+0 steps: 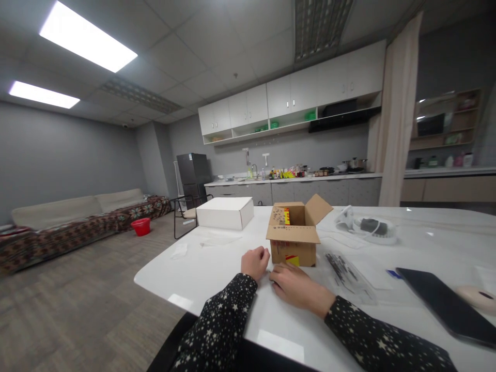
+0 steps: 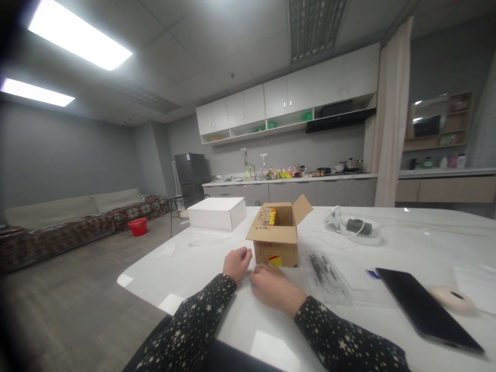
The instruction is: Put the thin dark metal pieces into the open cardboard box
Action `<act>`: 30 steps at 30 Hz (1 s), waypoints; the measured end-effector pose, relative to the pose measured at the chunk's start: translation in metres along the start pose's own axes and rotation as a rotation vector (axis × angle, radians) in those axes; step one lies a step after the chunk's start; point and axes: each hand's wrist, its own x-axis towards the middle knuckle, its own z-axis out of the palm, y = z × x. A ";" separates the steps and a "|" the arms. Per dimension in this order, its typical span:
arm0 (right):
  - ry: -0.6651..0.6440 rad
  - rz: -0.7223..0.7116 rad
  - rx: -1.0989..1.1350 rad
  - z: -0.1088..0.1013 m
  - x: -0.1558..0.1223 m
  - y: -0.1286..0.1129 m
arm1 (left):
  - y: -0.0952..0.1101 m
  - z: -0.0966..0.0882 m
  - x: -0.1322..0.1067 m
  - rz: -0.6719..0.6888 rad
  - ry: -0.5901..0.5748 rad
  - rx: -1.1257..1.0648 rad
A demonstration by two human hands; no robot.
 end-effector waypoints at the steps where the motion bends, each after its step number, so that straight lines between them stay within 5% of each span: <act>1: 0.002 0.009 0.012 0.000 -0.001 0.000 | 0.000 0.000 0.000 -0.001 0.001 -0.001; 12: -0.099 0.060 -0.045 -0.004 0.006 -0.003 | 0.000 0.003 0.001 -0.002 -0.004 -0.008; 30: 0.008 0.146 -0.023 0.002 0.009 0.004 | 0.001 0.003 0.002 -0.012 0.024 -0.043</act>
